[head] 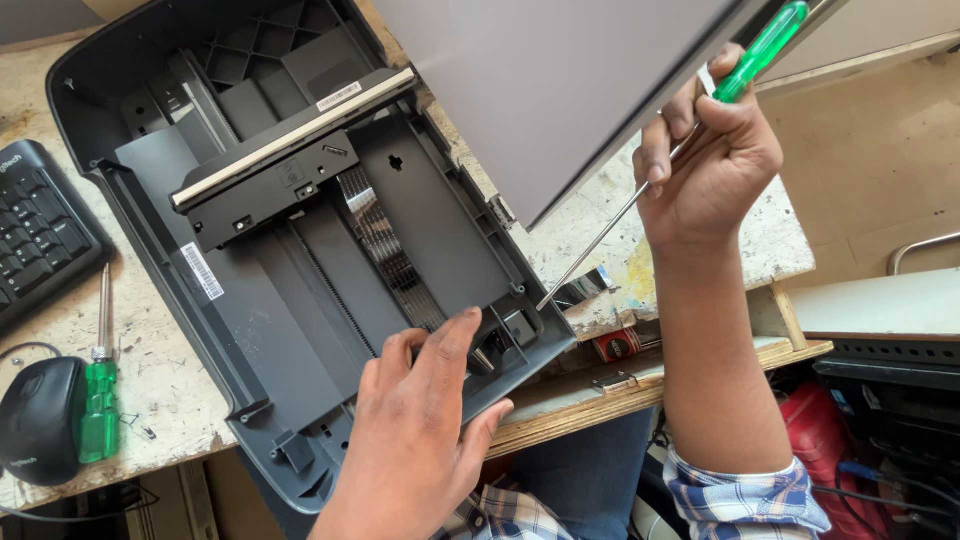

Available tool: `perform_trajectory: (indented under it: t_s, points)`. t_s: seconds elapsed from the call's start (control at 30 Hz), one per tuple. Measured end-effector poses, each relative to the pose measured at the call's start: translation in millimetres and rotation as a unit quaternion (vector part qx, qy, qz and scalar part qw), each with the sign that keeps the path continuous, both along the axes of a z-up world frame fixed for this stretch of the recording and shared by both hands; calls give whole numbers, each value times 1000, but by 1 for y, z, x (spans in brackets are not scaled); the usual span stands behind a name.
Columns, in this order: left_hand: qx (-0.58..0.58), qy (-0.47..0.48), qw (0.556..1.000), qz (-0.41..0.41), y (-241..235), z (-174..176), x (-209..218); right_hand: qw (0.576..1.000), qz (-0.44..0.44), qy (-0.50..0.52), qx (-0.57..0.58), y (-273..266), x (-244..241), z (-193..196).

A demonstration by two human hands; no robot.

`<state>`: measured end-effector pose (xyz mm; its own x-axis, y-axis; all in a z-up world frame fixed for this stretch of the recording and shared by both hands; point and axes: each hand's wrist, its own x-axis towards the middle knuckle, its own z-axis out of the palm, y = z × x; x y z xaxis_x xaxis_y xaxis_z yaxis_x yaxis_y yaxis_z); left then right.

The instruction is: The person disassembles a flatbed scanner, removes the glass cover, and uses a screwdriver to detach the scanner head assembly. They disconnect a ribbon cable and remove the head from the chassis, placing it on the desk.

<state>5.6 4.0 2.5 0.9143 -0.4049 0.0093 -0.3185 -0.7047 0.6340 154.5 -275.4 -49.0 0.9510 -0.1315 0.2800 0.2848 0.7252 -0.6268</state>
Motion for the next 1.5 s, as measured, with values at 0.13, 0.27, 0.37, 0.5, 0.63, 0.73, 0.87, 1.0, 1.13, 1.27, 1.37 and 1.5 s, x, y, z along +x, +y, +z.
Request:
perform_trajectory:
  t_s: [0.13, 0.27, 0.37, 0.5, 0.63, 0.73, 0.87, 1.0, 1.13, 1.27, 1.37, 1.5]
  points:
    - [2, 20, 1000, -10, 3, 0, 0, 1000, -1, 18, 12, 5, 2, -2]
    - [-7, 42, 999, -24, 6, -3, 0, 999, -20, 30, 6, 9, -1, -4]
    - [-21, 47, 998, -39, 7, -7, 1, 1000, -20, 13, -4, 10, 1, -3]
    - [-25, 77, 995, -51, 9, -10, 1, 989, -80, -52, -115, 10, 1, -8]
    - [-14, 96, 994, -46, 8, -10, 2, 982, -106, -72, -141, 8, 2, -12]
    - [-2, 106, 993, -48, 6, -8, 4, 979, -115, -75, -152, 4, 3, -14]
    - [11, 95, 994, -59, 4, -4, 5, 994, -80, -12, -70, -8, 6, -13]
    - [25, 96, 993, -59, 3, 3, 5, 998, -34, 49, 8, -13, 9, -11]
    - [39, 82, 995, -50, 0, 9, 5, 989, -8, 103, 105, -13, 13, -7]
    - [33, 89, 995, -38, 0, 11, 2, 988, -15, 105, 112, -12, 8, -1]
    - [13, 70, 997, -28, 1, 11, 1, 999, -13, 38, 36, -7, 6, -1]
    - [-3, 52, 998, -17, 2, 9, -1, 1000, -5, 14, -3, -3, 1, -6]
